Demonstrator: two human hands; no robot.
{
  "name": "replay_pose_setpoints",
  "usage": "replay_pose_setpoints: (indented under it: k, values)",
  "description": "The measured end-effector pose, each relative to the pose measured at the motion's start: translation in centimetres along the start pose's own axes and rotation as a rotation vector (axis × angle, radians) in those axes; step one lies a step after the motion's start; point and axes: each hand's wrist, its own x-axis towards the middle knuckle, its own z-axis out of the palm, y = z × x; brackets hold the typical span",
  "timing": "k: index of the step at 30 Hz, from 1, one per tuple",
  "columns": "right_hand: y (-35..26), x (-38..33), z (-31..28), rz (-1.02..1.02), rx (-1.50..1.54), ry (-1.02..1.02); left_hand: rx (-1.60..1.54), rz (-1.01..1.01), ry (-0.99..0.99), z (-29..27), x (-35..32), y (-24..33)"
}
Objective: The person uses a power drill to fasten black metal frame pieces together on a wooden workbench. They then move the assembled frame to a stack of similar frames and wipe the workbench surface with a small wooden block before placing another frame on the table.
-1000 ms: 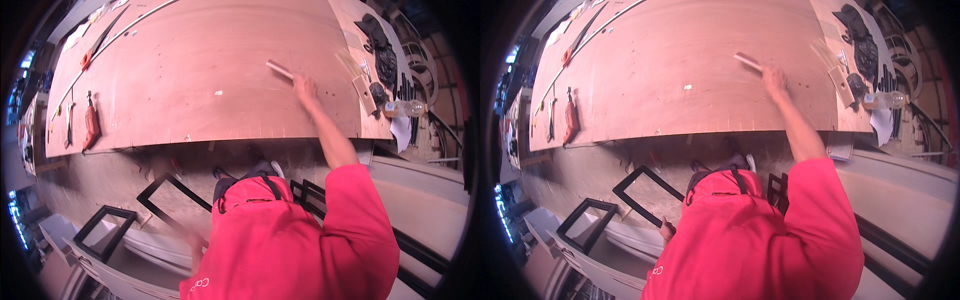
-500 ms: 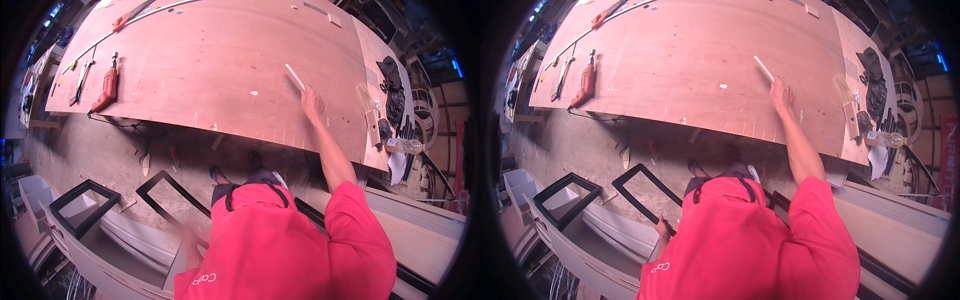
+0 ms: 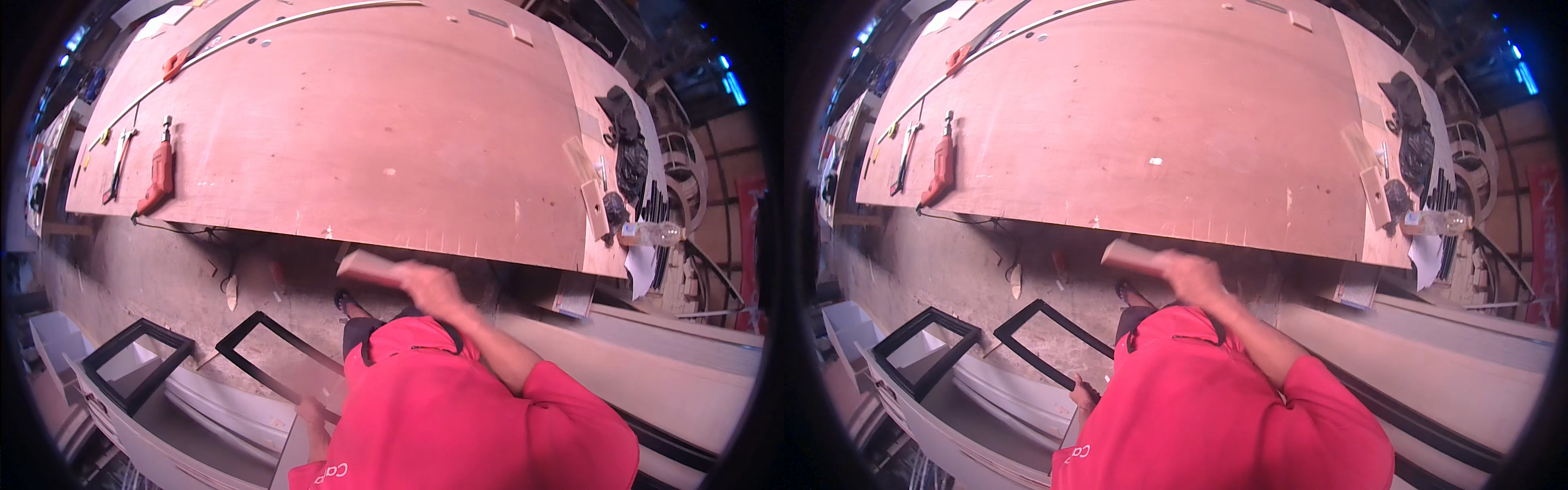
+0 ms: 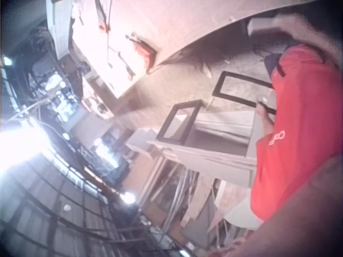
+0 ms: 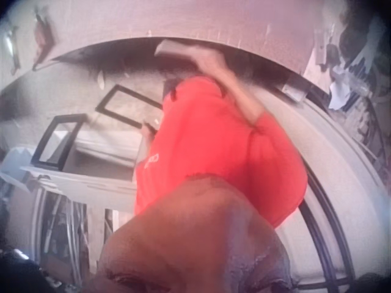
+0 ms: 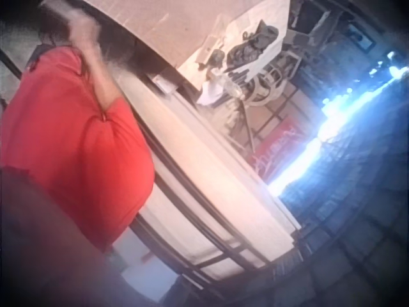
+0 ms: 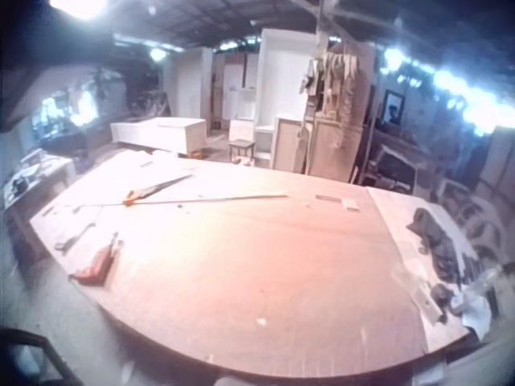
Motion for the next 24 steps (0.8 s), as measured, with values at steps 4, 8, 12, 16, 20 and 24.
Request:
replay_pose_setpoints:
  k: [4,8,12,16,20,24]
  values:
    - [13.2,-0.2,-9.9,0.621,0.381,0.415,-0.156,0.09,-0.101,-2.2,-1.7,1.4]
    - [24.2,-3.6,-19.8,0.663,0.285,0.662,-0.015,0.155,0.063,-6.3,-4.5,4.6]
    - [31.8,-9.0,-25.8,0.747,-0.002,0.569,-0.031,0.259,0.186,-10.7,-10.5,11.7]
    - [36.3,-12.3,-27.2,0.808,0.25,0.582,0.149,0.599,0.381,-14.7,-22.6,18.5]
    - [35.8,-12.6,-27.3,1.008,-0.146,0.518,0.13,0.585,0.454,-16.3,-32.9,26.4]
    - [31.3,-7.6,-27.1,0.802,-0.294,0.884,0.2,0.856,0.458,-16.7,-40.3,34.6]
